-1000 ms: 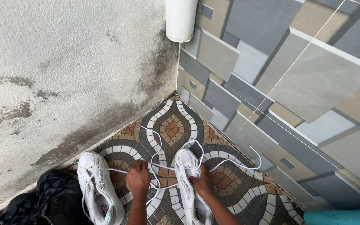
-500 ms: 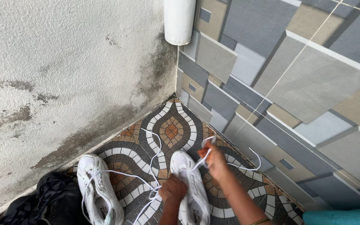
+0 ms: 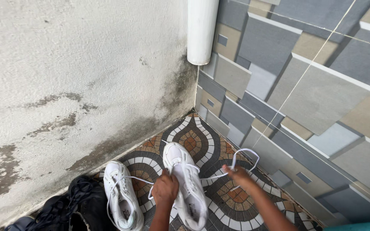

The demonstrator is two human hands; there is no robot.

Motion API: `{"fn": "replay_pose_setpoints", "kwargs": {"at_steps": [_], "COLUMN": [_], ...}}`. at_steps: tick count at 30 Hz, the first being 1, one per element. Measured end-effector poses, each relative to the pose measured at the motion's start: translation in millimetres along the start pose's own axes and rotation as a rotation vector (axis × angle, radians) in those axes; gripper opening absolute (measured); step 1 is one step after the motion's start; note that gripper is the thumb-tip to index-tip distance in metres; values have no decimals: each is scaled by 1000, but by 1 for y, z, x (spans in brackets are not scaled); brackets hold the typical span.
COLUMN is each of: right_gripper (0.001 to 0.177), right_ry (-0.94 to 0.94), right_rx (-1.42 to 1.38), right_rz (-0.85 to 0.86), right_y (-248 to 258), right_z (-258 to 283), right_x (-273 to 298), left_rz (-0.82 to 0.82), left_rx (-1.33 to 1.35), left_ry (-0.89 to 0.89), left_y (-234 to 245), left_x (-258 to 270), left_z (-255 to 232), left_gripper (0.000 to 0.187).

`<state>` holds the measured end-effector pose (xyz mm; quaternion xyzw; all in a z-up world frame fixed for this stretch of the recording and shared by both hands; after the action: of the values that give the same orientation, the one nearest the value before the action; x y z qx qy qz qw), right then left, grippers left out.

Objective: The person unlaces a pair of black shoes and a pair of white shoes, then relaces each pair. The person removes the laces, threads them back through the eyelets, and ties the laces on both pairs.

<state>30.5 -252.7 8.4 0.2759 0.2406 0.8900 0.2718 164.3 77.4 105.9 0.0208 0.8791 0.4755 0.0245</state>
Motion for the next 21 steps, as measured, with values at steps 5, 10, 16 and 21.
{"fn": "replay_pose_setpoints", "kwargs": {"at_steps": [5, 10, 16, 21], "right_gripper": [115, 102, 81, 84], "right_ry": [-114, -90, -220, -185], "right_rx": [-179, -368, -687, -412], "right_rz": [216, 22, -235, -279], "right_y": [-75, -80, -75, -82], "right_z": [31, 71, 59, 55], "right_x": [82, 112, 89, 44], "left_rz": [32, 73, 103, 19], "left_rx": [97, 214, 76, 120], "left_ry": [43, -13, -119, -180], "left_y": [6, 20, 37, 51], "left_x": [22, 31, 57, 74], "left_z": [-15, -46, -71, -73], "left_gripper": [43, 47, 43, 36]}}
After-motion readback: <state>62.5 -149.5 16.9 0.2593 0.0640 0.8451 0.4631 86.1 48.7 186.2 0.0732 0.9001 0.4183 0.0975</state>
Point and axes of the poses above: each hand's wrist, its own x-axis away from the middle knuckle, its own y-axis out of the back of the hand, z = x × y, the point moved 9 cm from there along -x, towards the middle knuckle, and after that the axes turned 11 degrees about -z, right-handed, at the moved point
